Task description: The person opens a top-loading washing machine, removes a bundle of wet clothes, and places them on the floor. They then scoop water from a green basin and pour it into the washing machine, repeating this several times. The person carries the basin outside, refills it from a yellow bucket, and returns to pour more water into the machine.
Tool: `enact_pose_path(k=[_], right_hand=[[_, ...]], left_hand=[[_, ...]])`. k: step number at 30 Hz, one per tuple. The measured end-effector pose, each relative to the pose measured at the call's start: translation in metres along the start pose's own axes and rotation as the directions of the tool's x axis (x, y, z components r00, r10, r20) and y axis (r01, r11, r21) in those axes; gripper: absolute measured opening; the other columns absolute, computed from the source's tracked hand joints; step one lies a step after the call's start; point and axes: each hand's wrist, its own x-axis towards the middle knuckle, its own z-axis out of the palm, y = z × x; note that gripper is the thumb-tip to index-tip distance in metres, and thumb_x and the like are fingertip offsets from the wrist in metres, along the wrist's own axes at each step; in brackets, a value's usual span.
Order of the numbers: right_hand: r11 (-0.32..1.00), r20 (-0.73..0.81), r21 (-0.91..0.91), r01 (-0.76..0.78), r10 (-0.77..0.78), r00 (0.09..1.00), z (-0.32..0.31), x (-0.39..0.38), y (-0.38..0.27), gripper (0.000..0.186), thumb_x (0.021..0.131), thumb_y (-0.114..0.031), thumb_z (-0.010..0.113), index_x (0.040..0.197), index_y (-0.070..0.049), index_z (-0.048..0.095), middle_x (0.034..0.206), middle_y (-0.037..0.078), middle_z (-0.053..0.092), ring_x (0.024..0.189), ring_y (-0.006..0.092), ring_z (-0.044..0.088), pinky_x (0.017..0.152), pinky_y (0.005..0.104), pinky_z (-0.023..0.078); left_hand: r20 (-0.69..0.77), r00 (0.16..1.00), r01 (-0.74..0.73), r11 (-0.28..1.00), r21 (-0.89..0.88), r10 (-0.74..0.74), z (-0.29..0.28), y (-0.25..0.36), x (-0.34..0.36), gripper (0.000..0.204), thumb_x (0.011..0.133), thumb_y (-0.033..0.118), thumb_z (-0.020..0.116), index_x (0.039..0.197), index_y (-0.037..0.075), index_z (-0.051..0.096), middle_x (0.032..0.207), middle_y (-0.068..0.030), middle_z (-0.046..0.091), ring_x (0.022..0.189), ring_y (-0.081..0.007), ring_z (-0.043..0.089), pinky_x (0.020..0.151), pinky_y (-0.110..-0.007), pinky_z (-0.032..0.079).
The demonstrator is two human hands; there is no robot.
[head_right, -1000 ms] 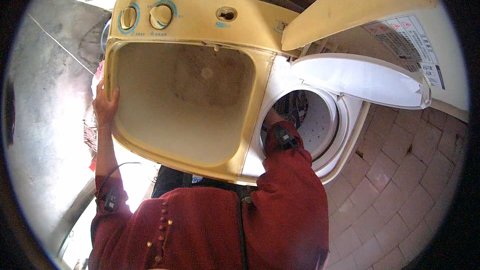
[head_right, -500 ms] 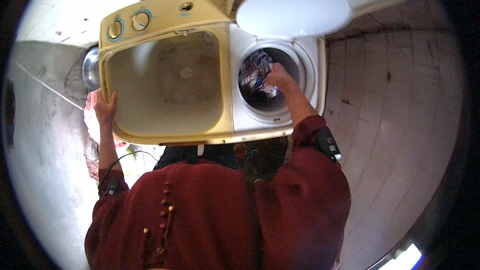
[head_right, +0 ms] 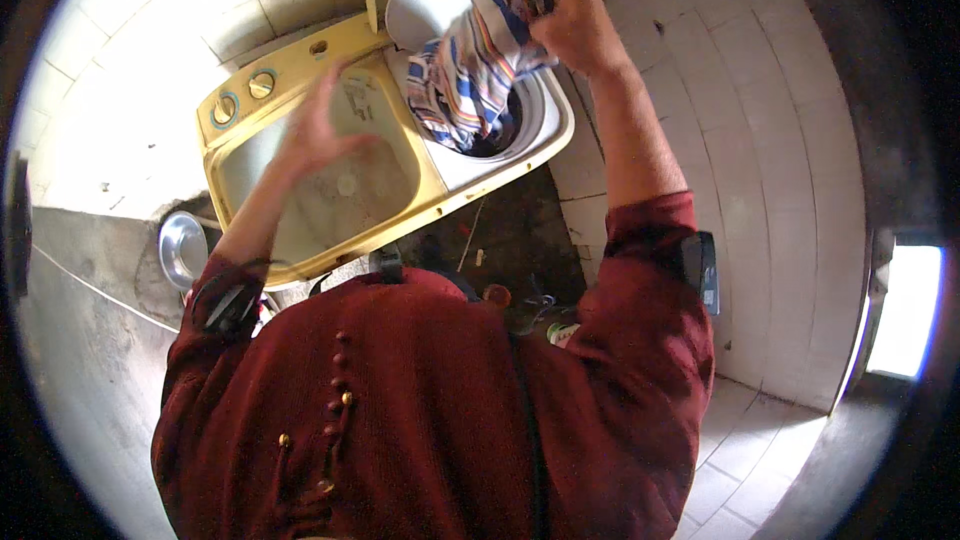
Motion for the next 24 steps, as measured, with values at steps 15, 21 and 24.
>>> enact_pose_path(k=[15, 21, 24], right_hand=[[0.839, -0.335, 0.479, 0.26, -0.099, 0.937, -0.047, -0.006, -0.026, 0.038, 0.067, -0.016, 0.068, 0.101, -0.001, 0.061, 0.087, 0.007, 0.062, 0.077, 0.018, 0.057, 0.068, 0.0341, 0.047], [0.903, 0.161, 0.38, -0.201, 0.149, 0.976, 0.051, -0.091, 0.131, 0.073, 0.061, -0.037, 0.086, 0.12, -0.007, 0.058, 0.112, 0.013, 0.064, 0.106, 0.0246, 0.056, 0.095, 0.037, 0.042], [0.949, 0.198, 0.14, -0.284, 0.254, 0.947, 0.147, -0.1, 0.17, 0.125, 0.039, -0.044, 0.091, 0.137, 0.005, 0.031, 0.138, 0.024, 0.037, 0.132, 0.0333, 0.033, 0.109, 0.037, 0.028]], left_hand=[[-0.206, 0.914, 0.054, 0.609, -0.791, -0.348, 0.027, 0.081, 0.136, 0.043, 0.068, 0.011, 0.078, 0.106, -0.004, 0.062, 0.104, -0.0114, 0.065, 0.091, -0.0202, 0.061, 0.081, -0.031, 0.046], [-0.289, 0.78, 0.023, 0.487, -0.873, -0.555, -0.018, 0.117, 0.152, 0.034, 0.073, -0.002, 0.059, 0.107, -0.003, 0.059, 0.101, -0.0123, 0.062, 0.088, -0.0202, 0.059, 0.08, -0.034, 0.048], [-0.241, 0.762, 0.038, 0.413, -0.91, -0.601, -0.042, 0.136, 0.162, 0.032, 0.088, 0.017, 0.056, 0.114, -0.002, 0.056, 0.109, -0.0122, 0.06, 0.097, -0.0232, 0.058, 0.087, -0.037, 0.046]])
